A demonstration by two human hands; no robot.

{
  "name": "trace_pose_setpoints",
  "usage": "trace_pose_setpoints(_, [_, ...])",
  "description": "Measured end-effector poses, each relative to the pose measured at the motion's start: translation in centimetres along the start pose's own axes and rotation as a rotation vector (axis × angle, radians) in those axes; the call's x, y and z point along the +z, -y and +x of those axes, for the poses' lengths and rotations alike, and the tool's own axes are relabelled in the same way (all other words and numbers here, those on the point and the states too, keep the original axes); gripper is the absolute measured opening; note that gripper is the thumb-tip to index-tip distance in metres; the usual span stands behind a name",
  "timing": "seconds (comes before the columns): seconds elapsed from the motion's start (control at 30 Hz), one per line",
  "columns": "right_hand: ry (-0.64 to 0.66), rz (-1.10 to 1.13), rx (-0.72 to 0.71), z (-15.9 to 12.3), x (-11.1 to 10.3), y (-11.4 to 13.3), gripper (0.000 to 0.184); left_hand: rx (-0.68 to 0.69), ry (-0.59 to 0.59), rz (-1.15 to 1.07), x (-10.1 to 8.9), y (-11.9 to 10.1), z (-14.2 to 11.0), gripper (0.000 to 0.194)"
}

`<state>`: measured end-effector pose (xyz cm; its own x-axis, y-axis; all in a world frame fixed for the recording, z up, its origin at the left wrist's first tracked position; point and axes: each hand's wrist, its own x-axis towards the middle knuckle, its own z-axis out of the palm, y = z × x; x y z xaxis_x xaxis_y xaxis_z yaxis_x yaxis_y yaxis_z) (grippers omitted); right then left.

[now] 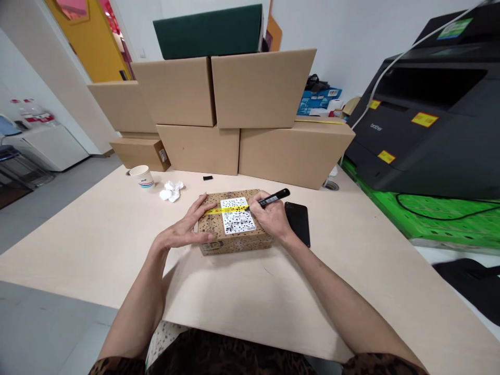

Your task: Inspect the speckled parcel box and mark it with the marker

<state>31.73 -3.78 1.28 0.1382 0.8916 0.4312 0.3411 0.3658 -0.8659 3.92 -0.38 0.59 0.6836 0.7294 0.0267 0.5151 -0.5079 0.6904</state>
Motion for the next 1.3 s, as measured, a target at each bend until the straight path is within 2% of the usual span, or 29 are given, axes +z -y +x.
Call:
trace_pose_setpoints(0.17, [-0.03, 0.02, -0.032, -0.46, -0.3, 0.25, 0.024, 0.001, -0.003, 0.0, -0.05, -0.14, -0.01, 0.098])
trace_pose_setpoints(0.3, [0.018, -0.043, 0.007, -0.49, -0.19, 0.02, 0.024, -0.04, 0.013, -0.006, -0.13, -0.52, -0.04, 0.103])
trace_pose_setpoints(0.43, [0.024, -0.016, 0.006, -0.49, -0.25, 0.35, 0.026, -0.045, 0.016, -0.01, -0.1, -0.62, -0.04, 0.103])
trace_pose_setpoints(0.6, [0.138, 0.047, 0.029, -0.66, -0.27, 0.59, 0.026, -0.039, 0.003, -0.007, -0.05, -0.49, -0.01, 0.101])
trace_pose_setpoints(0.77, [0.107, 0.069, 0.042, -0.73, -0.3, 0.48, 0.031, -0.026, 0.005, 0.004, -0.04, -0.46, -0.04, 0.1])
trace_pose_setpoints(0.97, [0.232, 0.062, 0.028, -0.5, -0.2, 0.68, 0.034, -0.024, -0.001, 0.006, -0.04, -0.41, -0.1, 0.099])
trace_pose_setpoints(1.13, [0.134, 0.068, 0.011, -0.49, -0.25, 0.73, 0.036, -0.011, -0.005, -0.019, -0.1, -0.43, -0.26, 0.097])
trace_pose_setpoints(1.3, [-0.074, 0.053, -0.03, -0.58, -0.37, -0.19, 0.039, -0.014, -0.008, -0.008, -0.14, -0.28, -0.32, 0.096])
